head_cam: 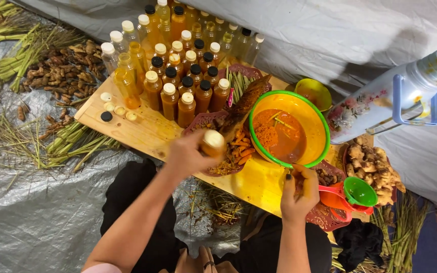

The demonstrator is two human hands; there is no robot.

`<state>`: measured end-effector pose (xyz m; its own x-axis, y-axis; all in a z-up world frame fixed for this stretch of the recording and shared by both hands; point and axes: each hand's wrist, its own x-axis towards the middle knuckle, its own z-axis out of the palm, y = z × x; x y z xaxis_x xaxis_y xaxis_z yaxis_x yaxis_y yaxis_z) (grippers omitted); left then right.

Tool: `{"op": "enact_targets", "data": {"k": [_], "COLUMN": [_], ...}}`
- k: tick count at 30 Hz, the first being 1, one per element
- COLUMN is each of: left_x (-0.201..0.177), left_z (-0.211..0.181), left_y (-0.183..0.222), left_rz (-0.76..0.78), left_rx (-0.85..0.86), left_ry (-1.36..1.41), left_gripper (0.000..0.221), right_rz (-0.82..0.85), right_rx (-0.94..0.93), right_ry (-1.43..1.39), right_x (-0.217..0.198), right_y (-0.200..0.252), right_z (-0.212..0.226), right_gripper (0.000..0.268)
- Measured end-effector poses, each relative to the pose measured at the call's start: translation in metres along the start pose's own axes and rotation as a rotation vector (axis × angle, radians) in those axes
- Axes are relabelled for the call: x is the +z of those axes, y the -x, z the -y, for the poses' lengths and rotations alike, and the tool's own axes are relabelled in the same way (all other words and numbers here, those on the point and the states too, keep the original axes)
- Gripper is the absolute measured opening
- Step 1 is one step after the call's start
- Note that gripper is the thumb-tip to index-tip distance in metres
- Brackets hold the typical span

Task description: The person pours a red liquid from a large bowl into small plastic bottles using a red funnel. They place the filled bottles on a wooden board and repeat the process for several bottles.

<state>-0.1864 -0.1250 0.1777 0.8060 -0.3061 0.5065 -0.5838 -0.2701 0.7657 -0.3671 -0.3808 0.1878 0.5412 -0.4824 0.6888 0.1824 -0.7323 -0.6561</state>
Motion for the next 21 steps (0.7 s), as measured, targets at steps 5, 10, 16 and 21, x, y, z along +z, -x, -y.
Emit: {"op": "enact_targets", "data": {"k": [5,10,16,21], "left_x": [-0.051,-0.046,-0.025,-0.017], "left_z": [0.048,0.102,0.138,0.139], "left_y": [-0.027,-0.032,-0.034,-0.031], "left_rz": [-0.011,-0.057,0.024,0.074], "left_rx": [-0.274,-0.450,-0.484,-0.549], "left_ry": [-0.302,-0.434,-0.498,-0.422], "left_gripper": [0.064,0.078,0.083,0.094], "right_rz": [-0.027,-0.024,-0.051,-0.036], "right_rx": [-0.026,-0.050,-0.046,-0.051], "right_ry": [-0.004,0.008,0.065,0.127], "right_x": [0.010,0.015,0.014,0.019], "right_y": [-0.003,-0.001,-0.004,-0.006], "right_z": [-0.002,-0.003,-0.012,-0.006], "right_gripper": [0.025,0.019,0.014,0.012]}}
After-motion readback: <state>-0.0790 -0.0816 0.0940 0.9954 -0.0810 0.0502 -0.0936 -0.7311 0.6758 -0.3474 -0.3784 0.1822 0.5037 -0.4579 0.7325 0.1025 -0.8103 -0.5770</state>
